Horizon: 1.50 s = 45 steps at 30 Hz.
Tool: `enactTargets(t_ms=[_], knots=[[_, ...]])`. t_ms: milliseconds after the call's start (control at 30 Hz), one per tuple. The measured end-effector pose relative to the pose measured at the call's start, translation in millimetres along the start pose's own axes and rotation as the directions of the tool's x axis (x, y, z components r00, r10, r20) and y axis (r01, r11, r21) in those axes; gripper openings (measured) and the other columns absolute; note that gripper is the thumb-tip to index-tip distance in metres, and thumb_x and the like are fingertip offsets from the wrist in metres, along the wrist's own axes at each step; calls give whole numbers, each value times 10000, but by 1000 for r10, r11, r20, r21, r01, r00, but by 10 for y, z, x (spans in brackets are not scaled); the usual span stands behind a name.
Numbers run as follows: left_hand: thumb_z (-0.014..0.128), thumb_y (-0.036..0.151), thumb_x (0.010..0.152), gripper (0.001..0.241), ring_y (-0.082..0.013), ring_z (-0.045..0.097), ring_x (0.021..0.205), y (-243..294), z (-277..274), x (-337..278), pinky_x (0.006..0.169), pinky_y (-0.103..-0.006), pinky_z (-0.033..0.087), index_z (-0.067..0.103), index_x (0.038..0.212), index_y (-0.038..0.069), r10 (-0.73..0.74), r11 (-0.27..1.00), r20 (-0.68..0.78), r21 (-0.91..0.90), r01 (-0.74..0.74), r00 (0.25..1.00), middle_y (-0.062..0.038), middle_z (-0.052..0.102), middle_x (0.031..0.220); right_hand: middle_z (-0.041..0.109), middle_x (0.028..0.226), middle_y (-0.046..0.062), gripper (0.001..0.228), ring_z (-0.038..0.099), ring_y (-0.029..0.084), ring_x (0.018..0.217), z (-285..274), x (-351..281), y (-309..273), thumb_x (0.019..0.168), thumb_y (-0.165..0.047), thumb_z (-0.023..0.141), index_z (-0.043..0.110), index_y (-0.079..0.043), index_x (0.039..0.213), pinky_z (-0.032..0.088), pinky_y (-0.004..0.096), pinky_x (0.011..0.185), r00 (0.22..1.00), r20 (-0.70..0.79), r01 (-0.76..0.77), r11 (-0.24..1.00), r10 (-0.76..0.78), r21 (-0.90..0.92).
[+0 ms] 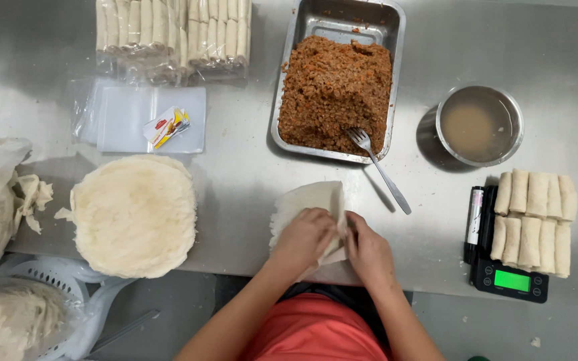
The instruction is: The person organizes previously prepared spring rolls by weighing them on a digital scale and then places a portion of filling onto a fresh wrapper and rolls it by hand.
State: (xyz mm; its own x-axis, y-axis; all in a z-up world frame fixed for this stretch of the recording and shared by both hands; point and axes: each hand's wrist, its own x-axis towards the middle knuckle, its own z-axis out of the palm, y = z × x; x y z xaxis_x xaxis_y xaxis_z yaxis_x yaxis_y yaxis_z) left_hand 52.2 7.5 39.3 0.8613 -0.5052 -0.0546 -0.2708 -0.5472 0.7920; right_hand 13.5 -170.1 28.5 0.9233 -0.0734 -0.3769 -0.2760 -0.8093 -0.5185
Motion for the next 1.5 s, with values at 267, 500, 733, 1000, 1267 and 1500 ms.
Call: enactTargets(t_ms=[267, 500, 733, 1000, 1267, 1500], knots=[[661, 239, 892, 290, -364, 671, 1095, -189, -53, 12, 916, -447, 565, 652, 1140, 89, -169, 977, 8, -131, 169, 986, -137, 689, 1117, 722, 1292, 191, 405, 656, 427, 1226, -310, -36, -153, 1031, -199, 488, 600, -124, 1412, 532, 530, 1032, 998, 58, -3, 985, -7, 170], [556, 126, 901, 406, -329, 681, 1020, -4, 23, 106, 863, -423, 558, 618, 1300, 173, -135, 983, 54, 129, 127, 989, -105, 688, 991, 777, 1160, 112, 420, 730, 348, 1110, 47, 245, 71, 997, -277, 608, 556, -208, 1408, 576, 492, 946, 999, 8, -46, 995, 47, -87], [569, 223, 917, 398, -310, 704, 992, 39, -4, 54, 836, -425, 578, 653, 1306, 219, -199, 972, -6, 126, 198, 980, -80, 701, 974, 746, 1244, 131, 444, 728, 391, 1090, -141, 128, -324, 980, -199, 511, 551, -252, 1419, 578, 531, 910, 1000, -9, -28, 994, 27, -104], [493, 102, 957, 401, -257, 724, 956, -345, -18, -17, 877, -386, 583, 727, 1275, 167, -330, 929, -39, -188, 318, 943, -83, 775, 1110, 774, 1191, 106, 392, 732, 345, 1107, 11, 231, -34, 1018, -162, 444, 621, -197, 1366, 581, 507, 939, 1000, -22, -20, 998, 19, -61], [578, 123, 963, 291, -325, 693, 1099, -249, -20, 131, 937, -404, 577, 694, 1226, 80, -224, 973, -44, 42, 226, 974, -136, 684, 1132, 749, 1224, 158, 375, 709, 378, 1146, -53, 286, -317, 1030, -179, 539, 594, -178, 1400, 561, 542, 974, 999, -46, 7, 999, -5, 46], [591, 368, 1026, 324, -370, 735, 1000, -111, 46, -26, 843, -464, 591, 678, 1241, 141, -285, 948, -165, -196, 252, 944, -169, 758, 1050, 761, 1177, 179, 308, 699, 399, 1163, -39, 216, -347, 1059, -301, 542, 667, -167, 1306, 555, 533, 992, 994, -78, -63, 974, 81, 218]])
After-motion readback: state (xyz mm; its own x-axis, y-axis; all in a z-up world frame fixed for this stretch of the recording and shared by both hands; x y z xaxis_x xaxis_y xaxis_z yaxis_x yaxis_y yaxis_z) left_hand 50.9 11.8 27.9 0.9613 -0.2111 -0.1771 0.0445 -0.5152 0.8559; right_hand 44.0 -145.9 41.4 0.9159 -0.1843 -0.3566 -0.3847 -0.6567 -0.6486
